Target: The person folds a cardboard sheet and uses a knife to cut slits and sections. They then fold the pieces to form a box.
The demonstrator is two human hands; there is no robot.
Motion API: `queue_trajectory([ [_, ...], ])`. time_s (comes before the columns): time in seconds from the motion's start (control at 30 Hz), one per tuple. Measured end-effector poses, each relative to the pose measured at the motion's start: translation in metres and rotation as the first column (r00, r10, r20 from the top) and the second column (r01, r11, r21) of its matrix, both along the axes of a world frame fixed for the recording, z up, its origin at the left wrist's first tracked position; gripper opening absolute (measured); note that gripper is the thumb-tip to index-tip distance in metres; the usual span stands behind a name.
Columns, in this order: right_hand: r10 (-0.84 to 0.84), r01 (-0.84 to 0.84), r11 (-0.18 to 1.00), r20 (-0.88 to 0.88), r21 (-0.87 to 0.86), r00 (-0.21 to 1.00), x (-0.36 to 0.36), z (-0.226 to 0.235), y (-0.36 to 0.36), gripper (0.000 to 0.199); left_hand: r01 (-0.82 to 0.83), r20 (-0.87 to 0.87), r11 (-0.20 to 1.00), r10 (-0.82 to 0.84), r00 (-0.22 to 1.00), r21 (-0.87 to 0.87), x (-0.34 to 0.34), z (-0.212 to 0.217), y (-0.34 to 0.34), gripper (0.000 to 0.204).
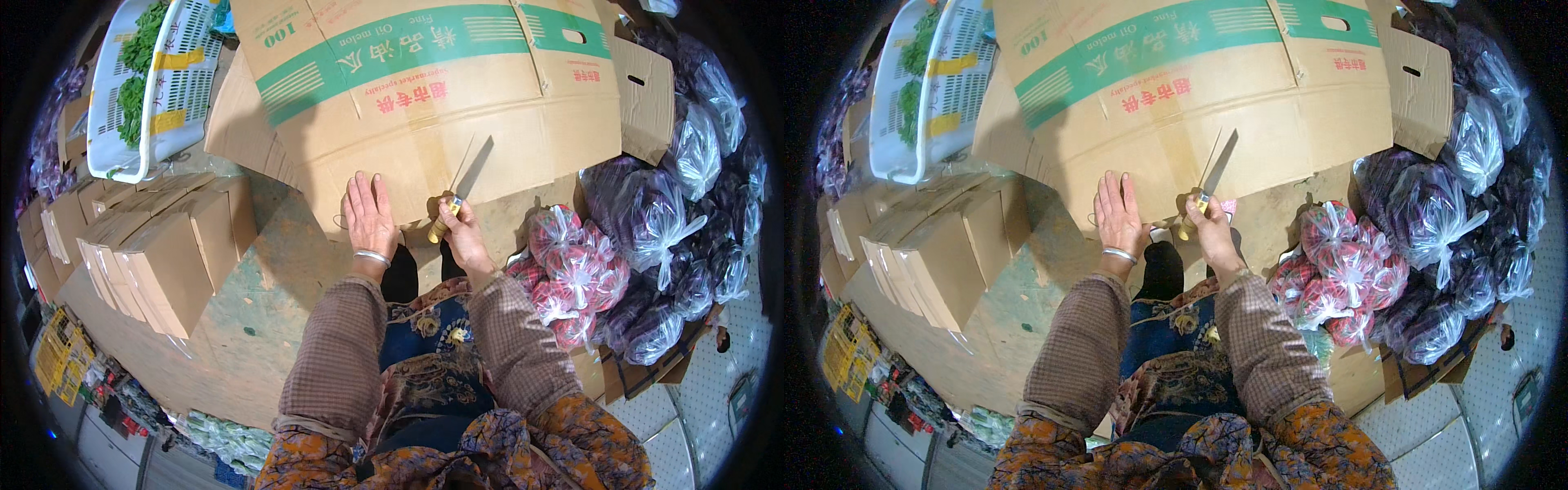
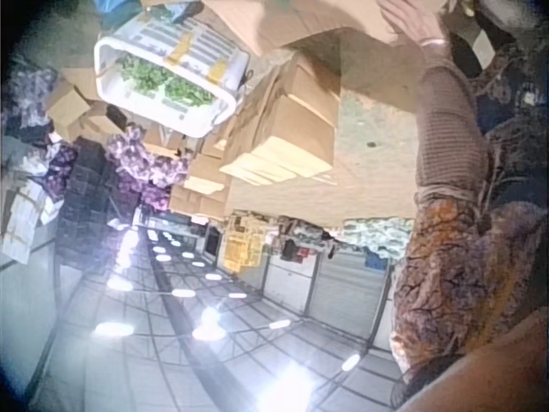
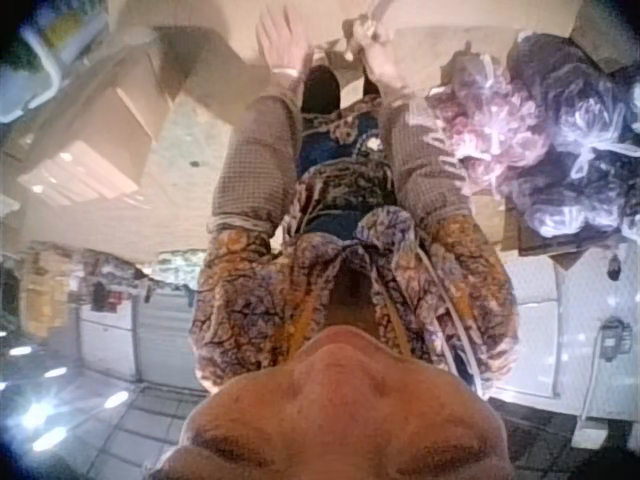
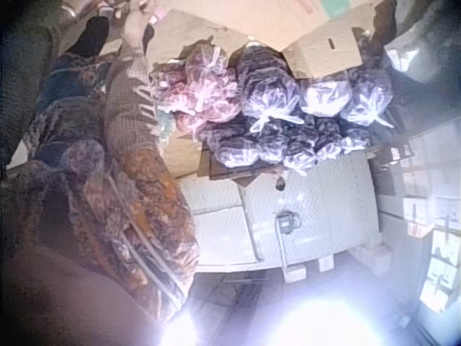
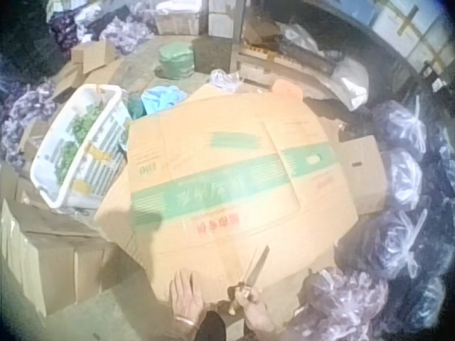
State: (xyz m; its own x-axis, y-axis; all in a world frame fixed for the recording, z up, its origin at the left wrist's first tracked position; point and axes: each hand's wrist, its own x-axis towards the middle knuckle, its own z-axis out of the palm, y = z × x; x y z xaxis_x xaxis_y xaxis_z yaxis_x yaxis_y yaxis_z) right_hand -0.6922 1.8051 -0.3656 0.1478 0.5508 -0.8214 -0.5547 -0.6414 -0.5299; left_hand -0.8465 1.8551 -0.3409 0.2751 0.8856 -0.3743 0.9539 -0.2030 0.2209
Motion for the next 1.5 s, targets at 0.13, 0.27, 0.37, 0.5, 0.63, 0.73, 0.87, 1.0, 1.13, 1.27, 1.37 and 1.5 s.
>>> queue_trajectory([
  [0.13, -0.041, 0.034, 0.996, 0.090, 0.078, 0.995, 0.012, 0.024, 0.001, 0.019, 0.102, 0.164, 0.987, -0.081, 0.983, -0.127, -0.006, 0.023, 0.022, 0.096],
  [0.27, -0.056, 0.031, 0.989, 0.171, 0.145, 0.984, 0.028, 0.046, 0.006, 0.019, 0.223, 0.160, 0.973, -0.211, 0.964, -0.060, -0.002, 0.049, 0.037, 0.109],
  [0.37, -0.045, 0.018, 0.990, 0.195, 0.140, 0.980, 0.031, 0.080, 0.016, 0.016, 0.244, 0.139, 0.966, -0.232, 0.963, -0.082, 0.005, 0.068, 0.043, 0.109],
  [0.5, 0.035, -0.102, 0.975, 0.319, 0.197, 0.947, 0.040, 0.099, 0.020, 0.020, 0.342, 0.015, 0.938, -0.342, 0.940, -0.060, 0.010, 0.093, 0.039, 0.094],
  [0.63, 0.014, -0.130, 0.942, 0.347, 0.311, 0.938, 0.037, 0.123, 0.038, 0.012, 0.290, -0.085, 0.948, -0.281, 0.956, 0.132, 0.016, 0.093, 0.029, 0.071],
  [0.73, 0.049, -0.175, 0.927, 0.354, 0.333, 0.934, 0.039, 0.139, 0.056, 0.013, 0.209, 0.189, 0.978, -0.203, 0.961, -0.013, 0.002, 0.104, 0.050, 0.074],
  [0.87, 0.140, -0.268, 0.887, 0.333, 0.376, 0.933, 0.046, 0.144, 0.072, 0.014, 0.310, 0.420, 0.947, -0.249, 0.873, -0.083, -0.023, 0.113, 0.085, 0.074],
  [1.0, 0.169, -0.262, 0.894, 0.267, 0.365, 0.949, 0.045, 0.141, 0.085, 0.019, 0.289, 0.473, 0.957, -0.237, 0.849, -0.039, -0.035, 0.082, 0.093, 0.064],
  [1.13, 0.256, -0.370, 0.888, 0.375, 0.274, 0.891, 0.045, 0.136, 0.096, 0.030, 0.293, 0.482, 0.952, -0.215, 0.850, -0.091, -0.039, 0.067, 0.111, 0.054],
  [1.27, 0.282, -0.477, 0.868, 0.653, 0.138, 0.703, 0.047, 0.152, 0.102, 0.035, 0.291, 0.247, 0.948, -0.253, 0.936, -0.132, -0.029, 0.076, 0.124, 0.035],
  [1.37, 0.365, -0.631, 0.773, 0.764, 0.071, 0.533, 0.031, 0.140, 0.064, 0.028, 0.236, 0.026, 0.953, -0.236, 0.971, -0.191, -0.013, 0.072, 0.113, 0.018],
  [1.5, 0.422, -0.739, 0.671, 0.788, 0.061, 0.448, -0.001, 0.131, 0.034, 0.025, 0.194, 0.009, 0.953, -0.198, 0.980, -0.231, -0.012, 0.068, 0.109, 0.016],
])
